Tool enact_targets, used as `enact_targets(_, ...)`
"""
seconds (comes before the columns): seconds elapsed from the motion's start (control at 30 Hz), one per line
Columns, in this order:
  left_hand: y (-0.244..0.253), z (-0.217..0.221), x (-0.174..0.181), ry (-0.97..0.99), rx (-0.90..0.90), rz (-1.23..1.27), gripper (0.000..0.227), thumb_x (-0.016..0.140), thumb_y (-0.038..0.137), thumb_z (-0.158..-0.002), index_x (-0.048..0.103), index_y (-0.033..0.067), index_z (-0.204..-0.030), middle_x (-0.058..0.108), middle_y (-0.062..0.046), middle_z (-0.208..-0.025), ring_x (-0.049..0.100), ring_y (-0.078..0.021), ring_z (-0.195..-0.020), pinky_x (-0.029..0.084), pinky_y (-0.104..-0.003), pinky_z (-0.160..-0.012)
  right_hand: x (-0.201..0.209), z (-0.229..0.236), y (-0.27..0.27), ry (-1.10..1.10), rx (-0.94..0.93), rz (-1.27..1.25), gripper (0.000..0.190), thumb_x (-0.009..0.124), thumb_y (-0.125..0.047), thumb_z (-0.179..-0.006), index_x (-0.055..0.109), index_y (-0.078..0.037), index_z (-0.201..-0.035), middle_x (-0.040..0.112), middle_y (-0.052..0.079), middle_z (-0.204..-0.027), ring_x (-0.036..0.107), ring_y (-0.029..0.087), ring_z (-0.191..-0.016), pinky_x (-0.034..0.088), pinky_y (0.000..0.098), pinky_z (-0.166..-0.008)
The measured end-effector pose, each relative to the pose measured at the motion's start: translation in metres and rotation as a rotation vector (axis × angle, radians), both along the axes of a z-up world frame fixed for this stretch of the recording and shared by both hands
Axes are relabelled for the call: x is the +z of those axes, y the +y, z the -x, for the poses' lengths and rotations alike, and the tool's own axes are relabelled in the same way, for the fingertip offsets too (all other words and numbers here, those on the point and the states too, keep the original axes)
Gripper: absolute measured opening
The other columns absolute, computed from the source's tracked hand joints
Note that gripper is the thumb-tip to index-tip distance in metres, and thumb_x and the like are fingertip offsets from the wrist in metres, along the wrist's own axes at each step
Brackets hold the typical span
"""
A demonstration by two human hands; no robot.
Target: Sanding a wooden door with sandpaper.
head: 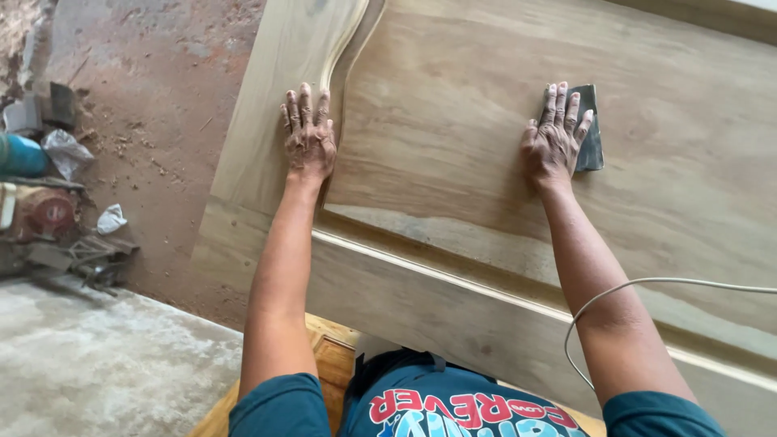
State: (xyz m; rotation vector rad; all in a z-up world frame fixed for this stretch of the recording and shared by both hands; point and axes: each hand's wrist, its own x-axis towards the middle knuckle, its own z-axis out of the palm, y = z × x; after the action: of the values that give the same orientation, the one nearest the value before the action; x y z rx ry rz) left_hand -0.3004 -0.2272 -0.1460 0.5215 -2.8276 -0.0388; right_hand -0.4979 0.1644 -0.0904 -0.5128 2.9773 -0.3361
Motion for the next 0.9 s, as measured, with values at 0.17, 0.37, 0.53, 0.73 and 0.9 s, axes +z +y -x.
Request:
enact_targets(0.17, -0.017, 0.033, 0.001, -0.024, 0.09, -0.089, 0.06, 0.048, 0.028, -0.11, 0.031, 0.0073, -0.164, 0.028, -0.023, -0.167, 0.022, -0.0459, -0.153, 0.016, -0.06, -0.126, 0.002, -0.004, -0.001, 0.021, 0.002, 0.036, 0.07, 0.042, -0.027, -0.104, 0.018, -0.01, -0.167, 0.015, 0.01, -0.174, 0.008, 0.034, -0.159, -0.001, 0.0594, -0.127)
enact_targets(0.37, -0.049, 0.084, -0.004, -0.01, 0.069, -0.138, 0.066, 0.054, 0.027, -0.107, 0.026, 0.0026, -0.163, 0.02, -0.025, -0.168, 0.017, -0.0475, -0.155, 0.011, -0.062, -0.127, 0.008, -0.006, -0.008, 0.083, 0.014, 0.072, 0.069, 0.041, -0.024, -0.101, 0.025, -0.004, -0.165, 0.019, 0.011, -0.172, 0.014, 0.034, -0.157, 0.003, 0.0535, -0.124)
enact_targets(0.53, -0.068, 0.122, -0.002, -0.028, 0.027, -0.21, 0.067, 0.046, 0.04, -0.11, 0.026, 0.0046, -0.163, 0.018, -0.021, -0.169, 0.012, -0.0437, -0.156, 0.005, -0.06, -0.127, 0.014, -0.008, -0.011, 0.059, 0.006, 0.077, 0.067, 0.042, -0.023, -0.101, 0.027, -0.005, -0.164, 0.022, 0.009, -0.172, 0.015, 0.029, -0.157, 0.003, 0.0513, -0.124)
enact_targets(0.73, -0.081, 0.159, 0.0, -0.111, 0.002, -0.185, 0.076, 0.047, 0.051, -0.11, 0.022, 0.0025, -0.163, 0.014, -0.026, -0.168, 0.006, -0.0437, -0.155, 0.002, -0.059, -0.126, 0.011, -0.006, -0.011, 0.093, 0.023, 0.069, 0.068, 0.045, -0.021, -0.101, 0.027, -0.004, -0.164, 0.024, 0.011, -0.171, 0.018, 0.031, -0.157, 0.005, 0.0529, -0.124)
enact_targets(0.9, -0.082, 0.189, 0.001, -0.11, 0.032, -0.177, 0.082, 0.045, 0.059, -0.109, 0.022, -0.0012, -0.161, 0.017, -0.031, -0.166, 0.007, -0.0489, -0.152, 0.001, -0.063, -0.123, 0.01, -0.006, -0.012, 0.109, 0.024, 0.079, 0.067, 0.046, -0.021, -0.101, 0.029, -0.003, -0.164, 0.026, 0.011, -0.171, 0.019, 0.032, -0.156, 0.007, 0.0535, -0.124)
